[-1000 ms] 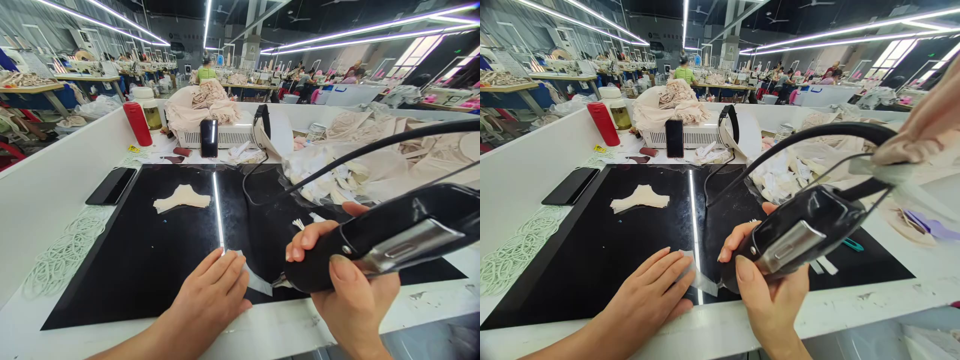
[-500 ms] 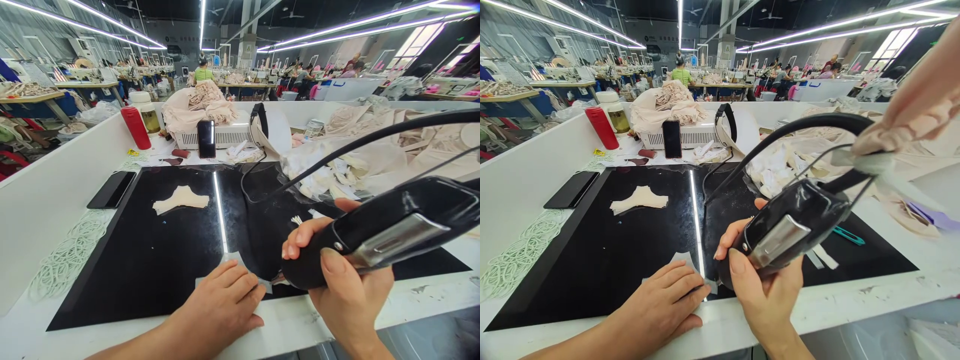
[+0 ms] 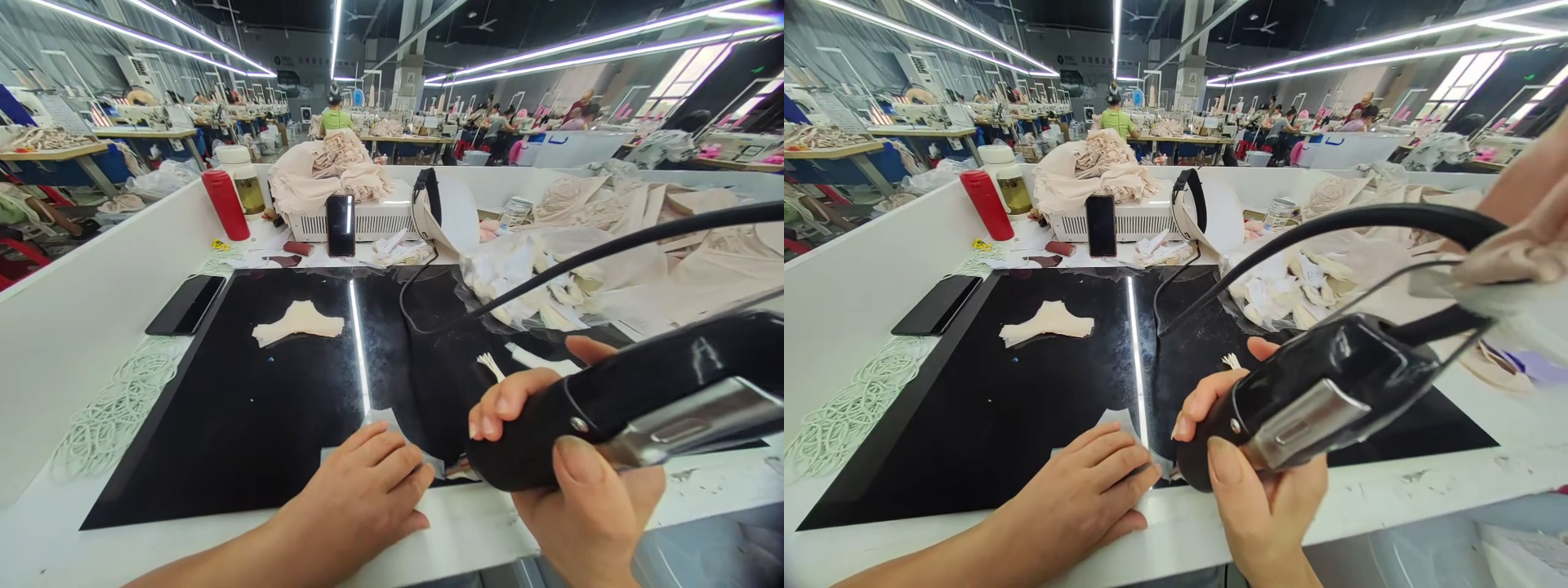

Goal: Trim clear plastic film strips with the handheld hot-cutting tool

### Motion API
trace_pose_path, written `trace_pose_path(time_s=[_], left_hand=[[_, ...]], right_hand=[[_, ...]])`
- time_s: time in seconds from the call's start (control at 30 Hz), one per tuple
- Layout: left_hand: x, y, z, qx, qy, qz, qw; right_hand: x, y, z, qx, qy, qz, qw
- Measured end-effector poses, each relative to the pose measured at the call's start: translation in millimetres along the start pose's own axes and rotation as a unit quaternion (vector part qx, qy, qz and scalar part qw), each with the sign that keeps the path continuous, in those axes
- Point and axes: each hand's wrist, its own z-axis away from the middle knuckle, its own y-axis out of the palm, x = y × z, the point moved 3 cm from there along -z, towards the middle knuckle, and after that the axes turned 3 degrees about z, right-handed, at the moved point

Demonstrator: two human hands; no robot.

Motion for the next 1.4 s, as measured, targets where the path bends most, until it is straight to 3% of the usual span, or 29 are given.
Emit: trace_pose_path(time_s=[0.47,0.67,0.83,1.0,1.17,1.4], left_hand=[[3,-1.5,0,0.017,-0.009,0.048,0.999],[26,-45.3,-5,0.036,-0.094,0.097,0.99],[45,-75.6,23,0.056,-0.197,0.077,0.976],[41,-64.1,55,0.017,-0.257,0.1,0.961],[36,-48.2,58,-0.002,-0.262,0.104,0.96],[38,-48.6,64,-0.036,-0.266,0.129,0.955]], right_hand=[[-1,-1,1,-0.004,0.004,0.013,1.0],[6,13,-8,-0.037,0.009,-0.013,0.999],[-6,37,-5,-0.008,0.028,-0.049,0.998],[-23,58,0,0.033,0.036,-0.06,0.997],[-28,78,2,0.019,0.04,-0.067,0.997],[-35,94,5,0.034,0.034,-0.065,0.997]])
